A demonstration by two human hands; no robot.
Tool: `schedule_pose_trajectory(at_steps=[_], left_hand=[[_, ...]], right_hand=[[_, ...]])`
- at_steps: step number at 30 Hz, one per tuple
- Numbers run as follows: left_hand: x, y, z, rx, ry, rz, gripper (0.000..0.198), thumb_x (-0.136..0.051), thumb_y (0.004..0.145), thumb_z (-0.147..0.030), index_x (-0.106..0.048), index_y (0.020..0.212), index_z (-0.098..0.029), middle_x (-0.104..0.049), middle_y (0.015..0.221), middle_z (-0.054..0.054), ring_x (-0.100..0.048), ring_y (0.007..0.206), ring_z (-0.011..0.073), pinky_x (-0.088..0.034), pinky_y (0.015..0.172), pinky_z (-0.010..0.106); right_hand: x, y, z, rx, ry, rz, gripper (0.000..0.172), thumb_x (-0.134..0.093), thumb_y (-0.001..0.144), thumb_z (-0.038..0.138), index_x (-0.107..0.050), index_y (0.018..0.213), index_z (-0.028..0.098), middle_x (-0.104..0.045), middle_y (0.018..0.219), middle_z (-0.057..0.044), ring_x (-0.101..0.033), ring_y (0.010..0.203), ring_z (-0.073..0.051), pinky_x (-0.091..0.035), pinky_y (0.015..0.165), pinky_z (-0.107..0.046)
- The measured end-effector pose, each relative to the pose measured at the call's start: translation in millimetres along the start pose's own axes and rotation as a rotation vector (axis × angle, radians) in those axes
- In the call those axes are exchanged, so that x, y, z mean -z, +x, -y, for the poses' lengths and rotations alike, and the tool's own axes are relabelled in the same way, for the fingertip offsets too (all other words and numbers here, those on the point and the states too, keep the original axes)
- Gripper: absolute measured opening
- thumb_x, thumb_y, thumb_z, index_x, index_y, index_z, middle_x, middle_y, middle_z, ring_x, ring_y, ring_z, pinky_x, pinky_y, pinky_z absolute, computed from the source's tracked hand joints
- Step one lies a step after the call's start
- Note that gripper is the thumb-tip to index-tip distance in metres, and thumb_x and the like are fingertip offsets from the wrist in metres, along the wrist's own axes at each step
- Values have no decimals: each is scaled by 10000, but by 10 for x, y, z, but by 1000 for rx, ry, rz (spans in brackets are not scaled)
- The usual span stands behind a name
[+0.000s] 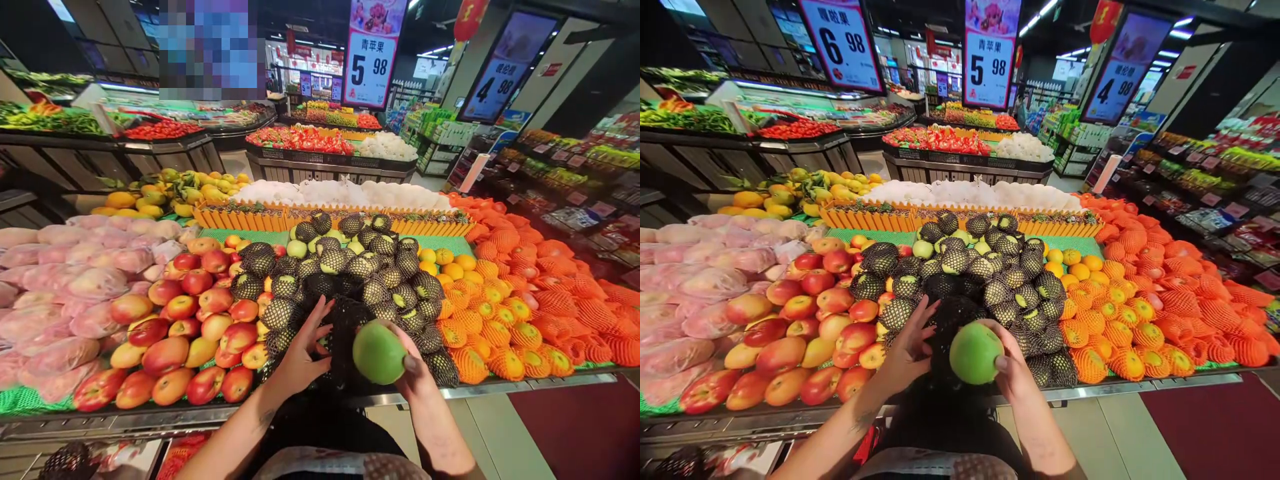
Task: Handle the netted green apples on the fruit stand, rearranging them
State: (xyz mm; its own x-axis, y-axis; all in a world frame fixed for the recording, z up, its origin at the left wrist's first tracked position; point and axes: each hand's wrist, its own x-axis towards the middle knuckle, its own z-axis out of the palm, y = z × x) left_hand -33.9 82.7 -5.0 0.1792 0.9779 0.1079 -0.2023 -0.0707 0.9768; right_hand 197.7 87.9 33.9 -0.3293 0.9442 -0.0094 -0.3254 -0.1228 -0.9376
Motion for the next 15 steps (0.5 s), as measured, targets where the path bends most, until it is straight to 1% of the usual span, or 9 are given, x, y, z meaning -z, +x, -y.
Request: schedule_pose_trajectory(at_steps=[2, 5, 8, 10, 12, 15], left_hand=[[-42, -3, 21, 2, -7, 35, 1097, -813, 742, -125, -197, 1573, -492, -215, 1694, 96, -549, 1331, 291, -480, 661, 136], [-103, -15, -14, 1, -70, 71, 1094, -868, 732, -211, -222, 1571, -488, -205, 1696, 101, -585, 1279, 281, -501, 685, 160], [-167, -38, -85, 11, -152, 97, 1066, -883, 733, -279, -251, 1563, -494, -236, 1687, 84, -581, 1283, 279, -531, 805, 223], [-211, -52, -132, 31, -147, 120, 1082, -895, 718, -309, -253, 1574, -463, -303, 1657, 93, -545, 1331, 300, -529, 892, 272], [-257, -62, -172, 60, -82, 140, 1098, -897, 708, -319, -248, 1587, -421, -373, 1614, 104, -496, 1384, 317, -520, 932, 295], [-331, -66, -206, 82, 24, 150, 1127, -907, 675, -303, -259, 1595, -362, -426, 1575, 109, -444, 1430, 321, -487, 1018, 337]], right_hand=[[42, -45, 7, -26, 9, -6, 733, -668, 638, 751, -676, 1190, 268, -726, 1184, -114, -696, 1069, -370, -583, 897, -483], [103, -103, 32, -55, -32, -18, 745, -653, 658, 760, -667, 1209, 259, -720, 1202, -124, -689, 1091, -373, -584, 879, -473], [141, -127, 51, -61, -84, 23, 726, -699, 673, 726, -660, 1225, 256, -714, 1182, -111, -697, 1042, -341, -590, 818, -419], [168, -110, 31, -43, -118, 68, 703, -788, 642, 655, -669, 1201, 247, -720, 1124, -93, -699, 995, -307, -585, 798, -379], [196, -76, -9, 6, -213, 90, 674, -864, 611, 532, -668, 1185, 239, -726, 1094, -84, -696, 980, -285, -581, 785, -348], [214, -29, -53, 73, -398, 94, 667, -865, 608, 340, -636, 1224, 229, -741, 1084, -87, -702, 980, -284, -589, 783, -342]])
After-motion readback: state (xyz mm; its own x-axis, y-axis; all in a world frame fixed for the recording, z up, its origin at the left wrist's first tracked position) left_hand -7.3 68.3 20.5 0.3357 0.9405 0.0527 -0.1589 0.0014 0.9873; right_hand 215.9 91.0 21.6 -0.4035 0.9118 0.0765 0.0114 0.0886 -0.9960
